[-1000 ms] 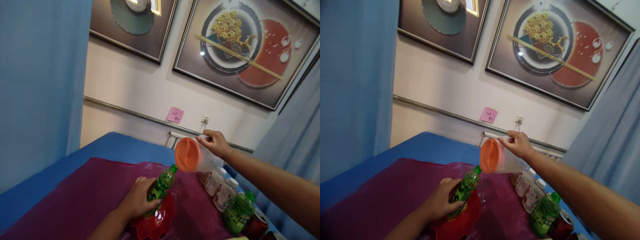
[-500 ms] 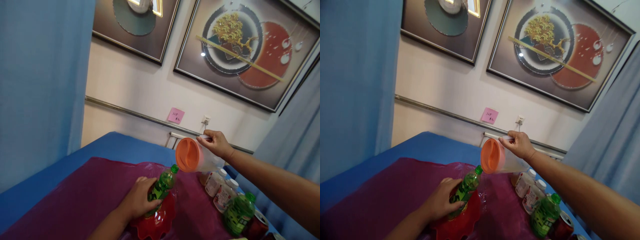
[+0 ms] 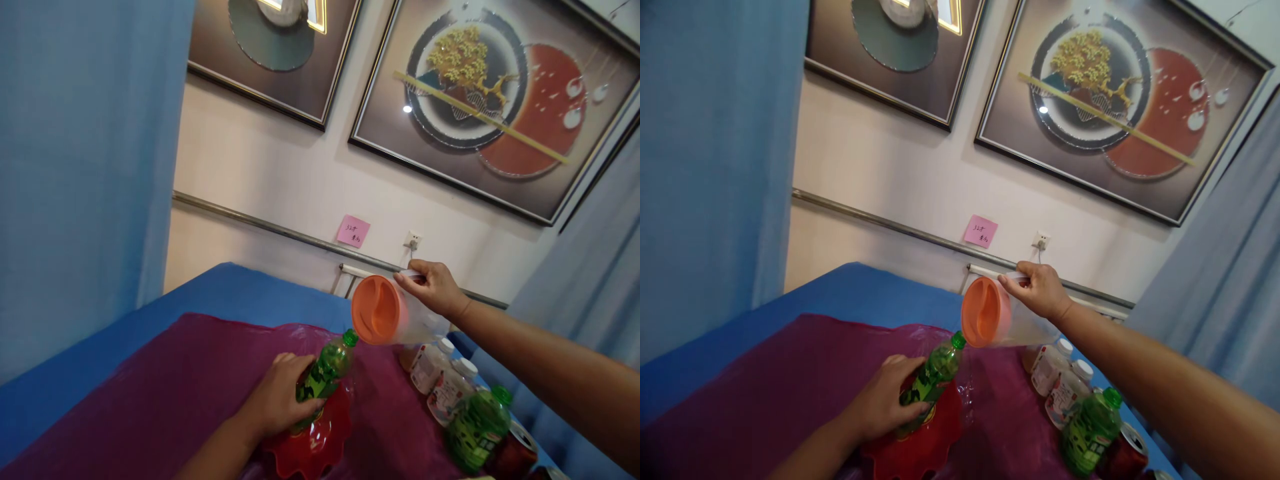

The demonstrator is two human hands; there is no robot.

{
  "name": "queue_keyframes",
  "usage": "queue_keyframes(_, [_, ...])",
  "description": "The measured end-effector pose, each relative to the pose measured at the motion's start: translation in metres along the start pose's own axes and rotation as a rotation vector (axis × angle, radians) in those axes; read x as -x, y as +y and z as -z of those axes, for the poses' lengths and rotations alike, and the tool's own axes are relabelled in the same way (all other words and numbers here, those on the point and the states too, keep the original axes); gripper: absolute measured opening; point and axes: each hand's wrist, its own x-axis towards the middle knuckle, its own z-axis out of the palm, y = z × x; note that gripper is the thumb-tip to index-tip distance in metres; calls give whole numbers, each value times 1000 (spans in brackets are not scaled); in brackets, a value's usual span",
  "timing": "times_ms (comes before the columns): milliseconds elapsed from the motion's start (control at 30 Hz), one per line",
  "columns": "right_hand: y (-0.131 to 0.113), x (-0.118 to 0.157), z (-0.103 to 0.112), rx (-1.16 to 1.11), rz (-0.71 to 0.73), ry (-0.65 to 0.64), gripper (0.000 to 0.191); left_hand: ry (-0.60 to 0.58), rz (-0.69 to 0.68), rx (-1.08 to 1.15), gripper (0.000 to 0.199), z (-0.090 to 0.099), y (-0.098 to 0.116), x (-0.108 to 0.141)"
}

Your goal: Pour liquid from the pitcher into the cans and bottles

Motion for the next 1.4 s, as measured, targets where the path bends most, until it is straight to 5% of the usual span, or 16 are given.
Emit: queue_keyframes(1400, [-5,2,7,30,33,5,50,-33,12,-17,36,5,7,1])
